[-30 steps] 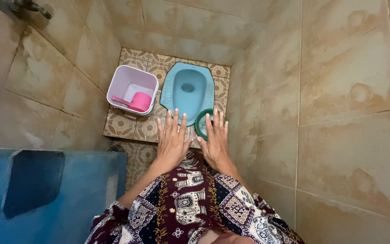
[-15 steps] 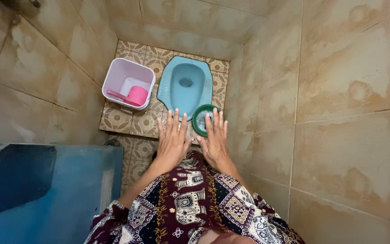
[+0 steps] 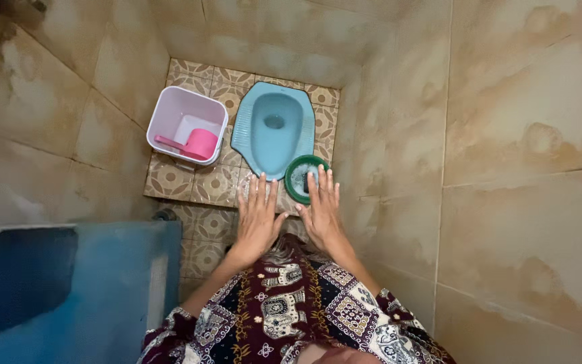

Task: The person scrubs the inside of a light blue squat toilet using a dark sponge and soapy water from a green bowl. They repeatedly dip the sponge into the bowl and scrub the toilet bowl's interior surfaces.

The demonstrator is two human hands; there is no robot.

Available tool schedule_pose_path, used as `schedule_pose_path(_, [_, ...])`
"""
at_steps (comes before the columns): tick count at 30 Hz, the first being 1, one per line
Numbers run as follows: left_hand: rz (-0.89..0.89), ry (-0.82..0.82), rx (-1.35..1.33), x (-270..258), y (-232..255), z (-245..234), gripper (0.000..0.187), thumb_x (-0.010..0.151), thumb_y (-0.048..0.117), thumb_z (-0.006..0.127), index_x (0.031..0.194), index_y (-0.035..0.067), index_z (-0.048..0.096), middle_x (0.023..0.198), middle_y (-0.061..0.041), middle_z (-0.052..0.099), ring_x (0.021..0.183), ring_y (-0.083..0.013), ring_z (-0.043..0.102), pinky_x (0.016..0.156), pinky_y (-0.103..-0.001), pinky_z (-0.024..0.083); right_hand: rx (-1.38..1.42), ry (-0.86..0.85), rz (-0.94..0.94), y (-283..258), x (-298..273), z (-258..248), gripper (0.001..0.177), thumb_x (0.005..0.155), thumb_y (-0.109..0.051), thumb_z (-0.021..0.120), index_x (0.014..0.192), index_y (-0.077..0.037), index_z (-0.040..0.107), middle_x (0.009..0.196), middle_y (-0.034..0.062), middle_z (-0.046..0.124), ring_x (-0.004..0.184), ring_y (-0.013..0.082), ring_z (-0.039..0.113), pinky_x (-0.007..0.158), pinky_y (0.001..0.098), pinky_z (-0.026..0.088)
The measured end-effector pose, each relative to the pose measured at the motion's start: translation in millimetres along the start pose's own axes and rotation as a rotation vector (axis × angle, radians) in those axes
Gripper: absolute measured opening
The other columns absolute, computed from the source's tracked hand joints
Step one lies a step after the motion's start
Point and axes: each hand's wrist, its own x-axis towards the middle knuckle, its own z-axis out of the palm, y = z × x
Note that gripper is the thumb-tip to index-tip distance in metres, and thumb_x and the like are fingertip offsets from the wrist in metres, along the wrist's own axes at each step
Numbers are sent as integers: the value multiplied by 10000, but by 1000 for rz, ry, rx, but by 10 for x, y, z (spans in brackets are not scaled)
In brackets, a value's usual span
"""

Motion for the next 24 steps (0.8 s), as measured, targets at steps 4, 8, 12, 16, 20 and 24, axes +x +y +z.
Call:
schedule_pose_path(4, [-24, -110, 22, 41, -200, 23, 869, 936, 410, 620, 1583, 10, 200, 1655, -274, 131, 1542, -439, 86, 1216, -655, 4, 7, 15, 55, -136, 32, 185, 827, 983, -314, 608, 1644, -95, 162, 1720, 207, 61, 1588, 407, 54, 1255, 592, 63])
schedule_pose_path(8, [-4, -164, 31, -10, -442, 90, 872, 940, 425, 616, 1598, 40, 193, 1667, -263, 112, 1545, -440, 59, 1209, -649, 0, 14, 36, 95, -281, -52, 400, 828, 979, -314, 609, 1642, -99, 161, 1718, 206, 77, 1592, 401, 61, 1262, 575, 78])
schedule_pose_path(12, [-16, -230, 91, -15, -691, 172, 894, 945, 451, 611, 1589, 28, 157, 1657, -270, 93, 1535, -432, 45, 1183, -680, -20, 31, 11, 120, -398, -39, 577, 809, 1003, -302, 604, 1641, -86, 155, 1712, 214, 63, 1583, 406, 47, 1253, 581, 63])
schedule_pose_path(16, [-49, -275, 98, -115, -887, 321, 889, 951, 421, 611, 1612, 55, 144, 1666, -248, 93, 1560, -418, 37, 1218, -646, -12, 35, -38, 134, -430, -24, 748, 800, 1003, -274, 585, 1635, -61, 143, 1717, 223, 35, 1584, 401, 29, 1253, 585, 42])
schedule_pose_path(20, [-6, -162, 92, -40, -1039, 617, 894, 946, 399, 624, 1603, 27, 145, 1671, -264, 87, 1552, -426, 45, 1208, -656, -11, 24, -17, 119, -282, 52, 929, 787, 999, -269, 588, 1636, -89, 162, 1717, 200, 39, 1592, 387, 22, 1261, 569, 42])
schedule_pose_path(24, [-25, -154, 83, 181, -1236, 1082, 921, 938, 386, 630, 1621, 16, 137, 1675, -266, 90, 1543, -433, 58, 1211, -658, 4, -38, -27, 97, 112, 194, 1272, 805, 990, -269, 574, 1642, -74, 145, 1711, 217, 19, 1585, 399, 15, 1257, 580, 32])
